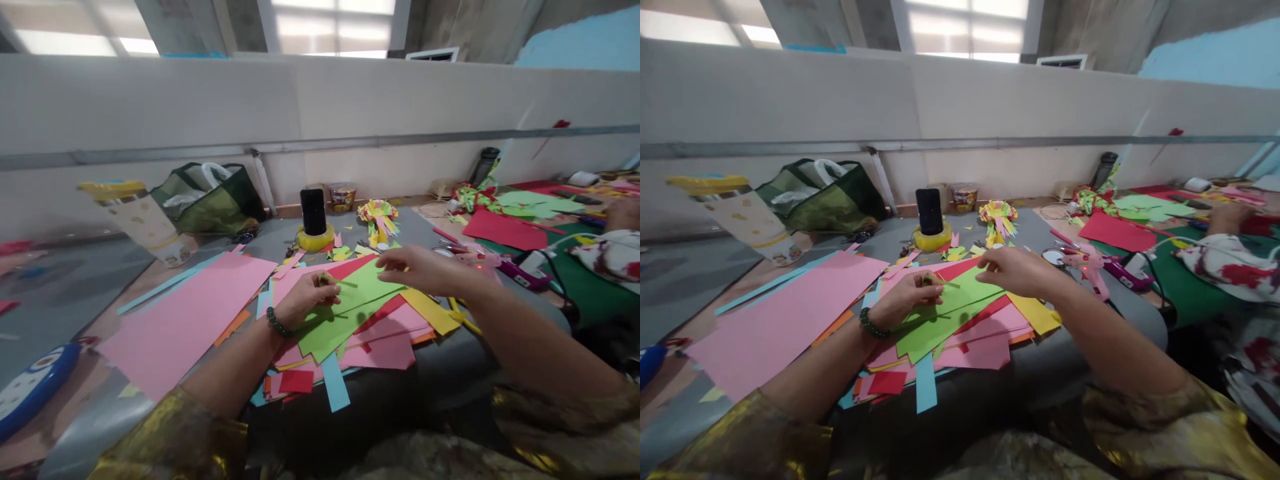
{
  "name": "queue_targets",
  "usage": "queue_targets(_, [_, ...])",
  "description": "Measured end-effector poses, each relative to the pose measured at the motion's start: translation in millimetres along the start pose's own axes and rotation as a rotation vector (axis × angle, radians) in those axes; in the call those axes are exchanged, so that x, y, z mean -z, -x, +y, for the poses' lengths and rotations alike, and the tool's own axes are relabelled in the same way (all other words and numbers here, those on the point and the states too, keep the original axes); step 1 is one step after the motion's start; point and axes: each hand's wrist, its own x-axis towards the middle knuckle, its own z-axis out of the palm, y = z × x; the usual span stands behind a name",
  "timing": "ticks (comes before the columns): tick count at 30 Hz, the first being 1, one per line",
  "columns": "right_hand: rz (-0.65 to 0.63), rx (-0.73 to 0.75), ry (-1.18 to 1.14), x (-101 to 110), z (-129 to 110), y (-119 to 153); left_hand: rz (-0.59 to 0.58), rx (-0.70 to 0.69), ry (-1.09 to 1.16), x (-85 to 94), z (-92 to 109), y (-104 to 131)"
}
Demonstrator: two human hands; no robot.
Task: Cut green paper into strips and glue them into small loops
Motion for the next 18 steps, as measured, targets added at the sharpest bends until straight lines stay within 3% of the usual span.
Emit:
queue_targets(3, [0.092, -0.098, 0.004, 25, 27, 47, 0.019, -0.033, -0.236, -2.9, -4, -1])
queue_targets(6, [0.208, -0.236, -0.043, 41, 60, 88, 0.093, -0.133, -0.628, -3.5, -6, 0])
queue_targets(9, [0.363, -0.421, -0.079, 45, 87, 116, 0.188, -0.188, -0.955, -2.3, -5, 2])
queue_targets(12, [0.471, -0.580, 0.050, 41, 104, 127, 0.213, -0.350, -1.089, 0.7, -2, 4])
queue_targets(14, [0.496, -0.687, 0.174, 37, 111, 125, 0.143, -0.471, -1.114, 4.1, -1, 4])
queue_targets(18, [0.490, -0.821, 0.341, 32, 125, 111, -0.126, -0.610, -1.154, 11.2, 2, 2])
